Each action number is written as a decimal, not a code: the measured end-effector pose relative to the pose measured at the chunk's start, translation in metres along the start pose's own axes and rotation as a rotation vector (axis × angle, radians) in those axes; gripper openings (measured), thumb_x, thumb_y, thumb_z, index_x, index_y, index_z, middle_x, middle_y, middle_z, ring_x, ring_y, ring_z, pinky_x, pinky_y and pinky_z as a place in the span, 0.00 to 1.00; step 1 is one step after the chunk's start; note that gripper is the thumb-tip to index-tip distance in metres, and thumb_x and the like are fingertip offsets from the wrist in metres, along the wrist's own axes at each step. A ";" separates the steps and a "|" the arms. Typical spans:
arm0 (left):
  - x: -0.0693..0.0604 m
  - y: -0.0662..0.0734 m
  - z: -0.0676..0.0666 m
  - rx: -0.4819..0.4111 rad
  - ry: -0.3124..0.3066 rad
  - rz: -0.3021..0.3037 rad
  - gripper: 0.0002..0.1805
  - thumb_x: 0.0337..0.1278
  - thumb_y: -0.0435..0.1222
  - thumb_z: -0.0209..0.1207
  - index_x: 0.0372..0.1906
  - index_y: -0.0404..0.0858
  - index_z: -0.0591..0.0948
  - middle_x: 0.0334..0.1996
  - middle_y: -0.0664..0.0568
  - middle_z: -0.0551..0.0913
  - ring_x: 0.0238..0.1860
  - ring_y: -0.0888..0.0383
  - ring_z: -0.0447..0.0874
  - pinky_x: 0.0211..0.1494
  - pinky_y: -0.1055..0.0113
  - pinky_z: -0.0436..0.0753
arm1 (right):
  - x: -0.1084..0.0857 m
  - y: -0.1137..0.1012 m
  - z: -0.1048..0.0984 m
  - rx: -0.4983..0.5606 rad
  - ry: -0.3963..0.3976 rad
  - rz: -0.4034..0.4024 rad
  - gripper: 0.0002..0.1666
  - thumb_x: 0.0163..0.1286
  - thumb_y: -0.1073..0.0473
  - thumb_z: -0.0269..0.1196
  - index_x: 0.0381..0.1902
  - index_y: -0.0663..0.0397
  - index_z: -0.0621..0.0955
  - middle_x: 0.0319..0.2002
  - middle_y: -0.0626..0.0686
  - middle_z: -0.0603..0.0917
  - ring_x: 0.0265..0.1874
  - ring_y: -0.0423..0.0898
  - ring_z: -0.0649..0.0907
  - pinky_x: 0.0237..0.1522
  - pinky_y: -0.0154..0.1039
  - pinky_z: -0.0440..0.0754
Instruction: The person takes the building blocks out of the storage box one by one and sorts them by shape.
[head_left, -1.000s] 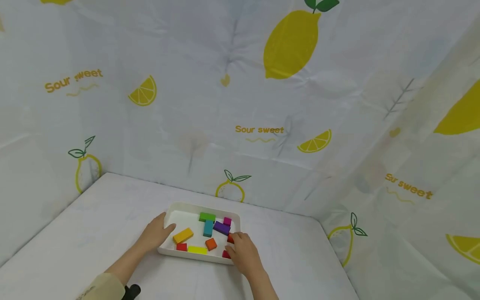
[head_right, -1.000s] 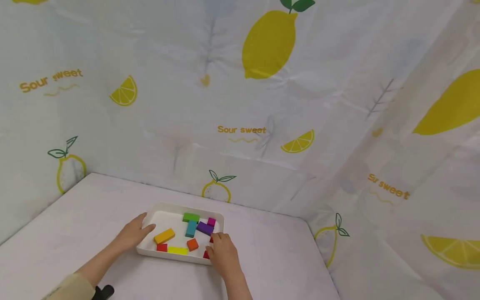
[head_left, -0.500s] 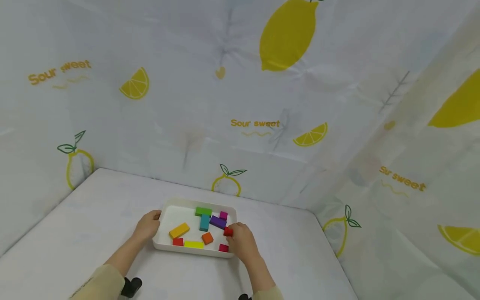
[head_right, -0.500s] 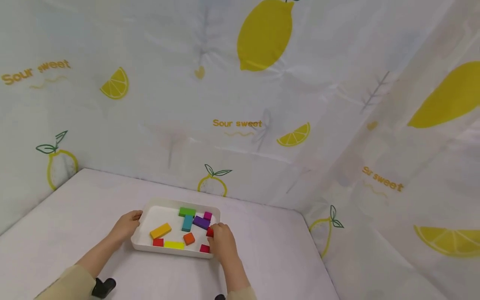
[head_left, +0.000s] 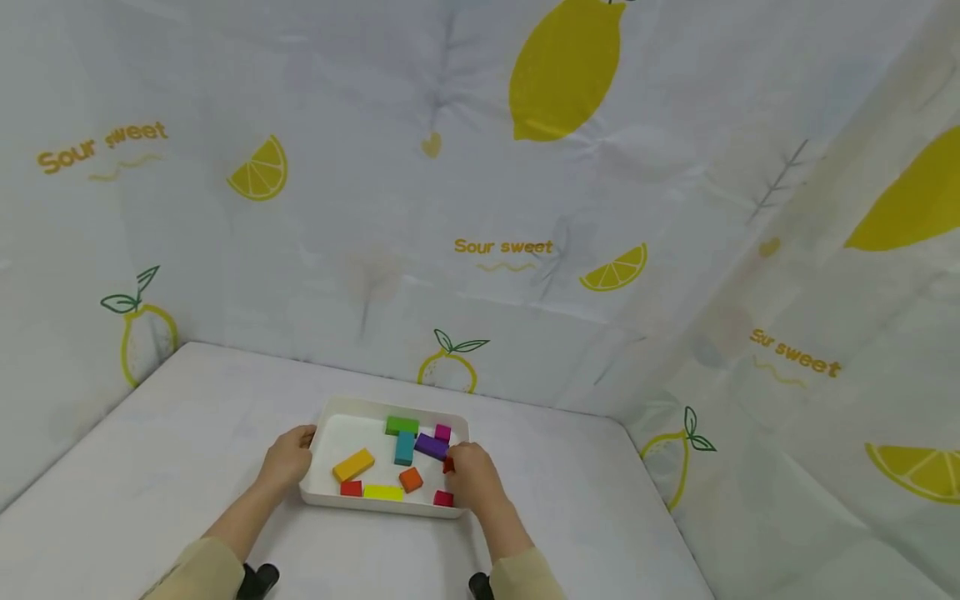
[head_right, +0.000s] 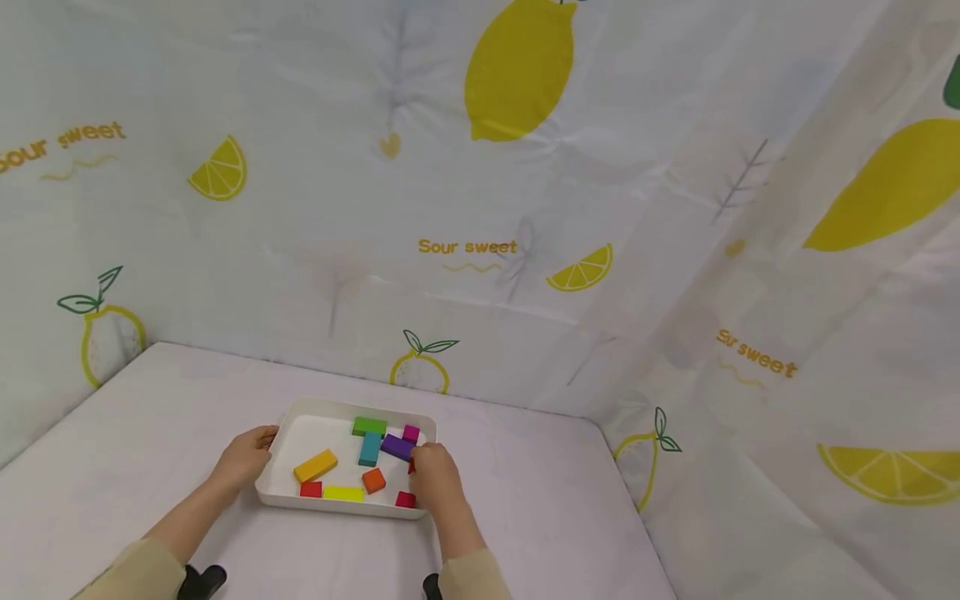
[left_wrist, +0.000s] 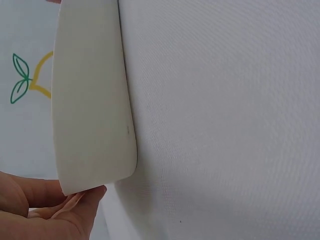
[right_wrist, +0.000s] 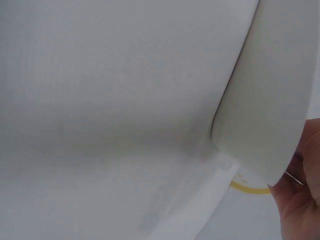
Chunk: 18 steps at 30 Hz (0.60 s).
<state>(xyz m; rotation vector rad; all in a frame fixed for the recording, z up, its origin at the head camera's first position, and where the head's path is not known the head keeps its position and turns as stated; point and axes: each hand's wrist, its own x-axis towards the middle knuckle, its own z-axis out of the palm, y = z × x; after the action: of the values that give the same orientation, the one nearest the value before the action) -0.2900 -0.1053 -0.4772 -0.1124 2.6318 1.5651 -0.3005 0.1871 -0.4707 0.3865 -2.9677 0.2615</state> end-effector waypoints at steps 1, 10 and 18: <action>0.000 0.000 0.000 -0.004 -0.001 -0.004 0.29 0.63 0.23 0.36 0.70 0.18 0.59 0.68 0.23 0.65 0.70 0.28 0.63 0.73 0.39 0.67 | 0.001 -0.001 0.001 -0.029 0.002 -0.007 0.07 0.62 0.64 0.68 0.39 0.59 0.87 0.35 0.53 0.86 0.33 0.46 0.79 0.47 0.41 0.87; 0.001 0.001 0.003 -0.016 -0.001 -0.011 0.29 0.63 0.23 0.36 0.69 0.19 0.60 0.68 0.23 0.65 0.70 0.29 0.64 0.73 0.39 0.68 | 0.003 -0.006 0.007 -0.119 0.032 -0.020 0.02 0.60 0.65 0.69 0.29 0.57 0.84 0.28 0.51 0.84 0.28 0.44 0.78 0.40 0.38 0.85; -0.002 0.001 0.001 -0.010 0.000 -0.024 0.29 0.64 0.24 0.36 0.70 0.19 0.59 0.68 0.23 0.64 0.71 0.28 0.62 0.74 0.39 0.66 | 0.001 -0.021 0.013 -0.012 0.025 -0.121 0.12 0.61 0.64 0.69 0.44 0.56 0.87 0.39 0.52 0.89 0.40 0.47 0.86 0.51 0.41 0.88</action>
<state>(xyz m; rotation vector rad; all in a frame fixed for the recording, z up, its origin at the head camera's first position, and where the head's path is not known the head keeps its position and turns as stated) -0.2883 -0.1042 -0.4763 -0.1437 2.6130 1.5709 -0.2972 0.1642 -0.4796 0.5552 -2.9064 0.2334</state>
